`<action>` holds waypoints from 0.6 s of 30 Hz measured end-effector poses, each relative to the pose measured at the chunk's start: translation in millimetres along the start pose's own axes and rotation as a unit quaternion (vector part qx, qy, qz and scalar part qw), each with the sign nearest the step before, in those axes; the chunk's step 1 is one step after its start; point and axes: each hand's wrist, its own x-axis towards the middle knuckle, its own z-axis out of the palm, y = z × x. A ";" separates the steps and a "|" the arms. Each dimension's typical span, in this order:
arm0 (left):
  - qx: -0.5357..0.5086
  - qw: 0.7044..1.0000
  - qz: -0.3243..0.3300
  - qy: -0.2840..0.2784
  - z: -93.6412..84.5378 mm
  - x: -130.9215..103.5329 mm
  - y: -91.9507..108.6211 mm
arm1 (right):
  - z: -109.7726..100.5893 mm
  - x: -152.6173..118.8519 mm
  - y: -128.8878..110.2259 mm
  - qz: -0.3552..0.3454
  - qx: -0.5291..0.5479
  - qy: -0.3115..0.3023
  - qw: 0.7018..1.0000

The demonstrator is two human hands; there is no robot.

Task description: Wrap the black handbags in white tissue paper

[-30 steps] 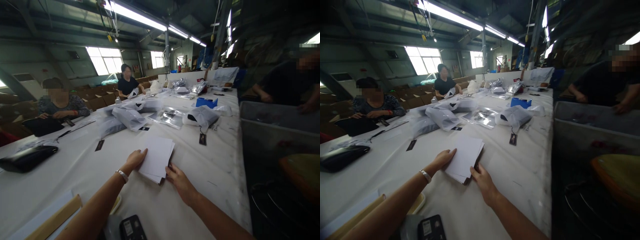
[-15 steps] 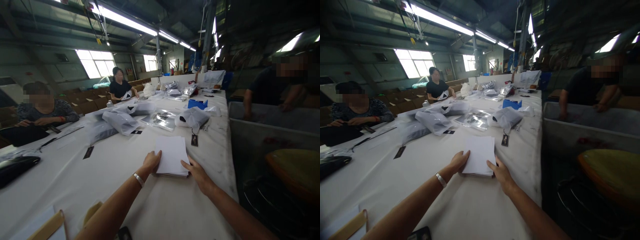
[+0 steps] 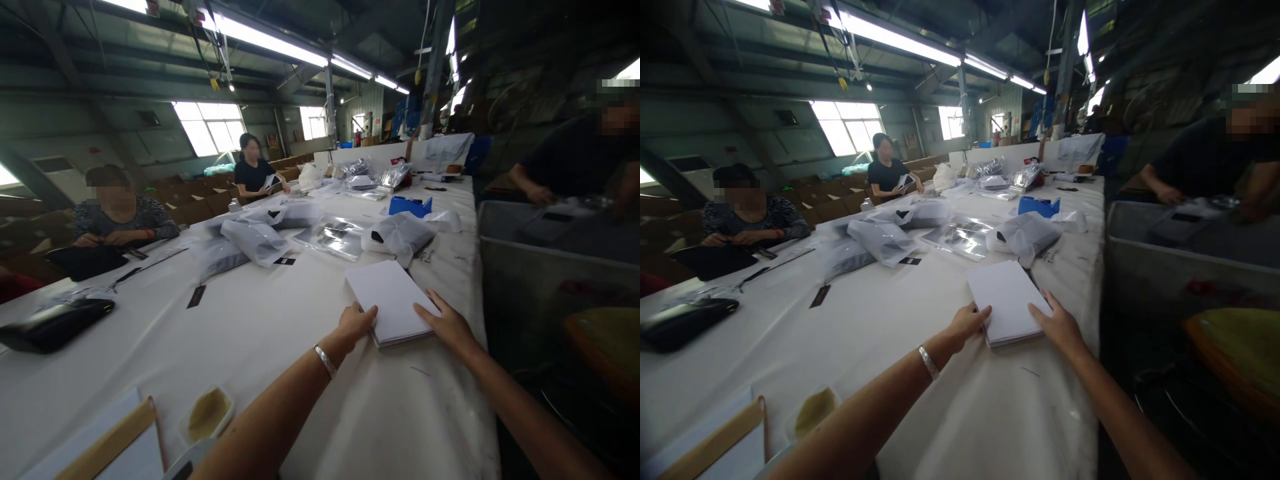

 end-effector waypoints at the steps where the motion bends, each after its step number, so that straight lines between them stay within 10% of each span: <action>1: 0.000 1.000 0.001 -0.015 0.0 -3.3 2.2 | -4.4 0.2 0.7 -0.018 -0.024 0.015 0.999; 7: 0.070 0.997 0.007 -0.034 -34.1 -57.5 18.0 | -18.9 -60.7 -12.9 -0.320 -0.108 0.151 0.929; 14: 0.080 0.990 0.109 -0.026 -107.6 -216.8 33.3 | -8.8 -200.6 -33.4 -0.488 0.001 -0.089 0.868; 18: 0.104 0.969 0.145 0.171 -152.3 -335.2 1.9 | -13.5 -269.1 -54.0 -0.544 0.070 -0.168 0.819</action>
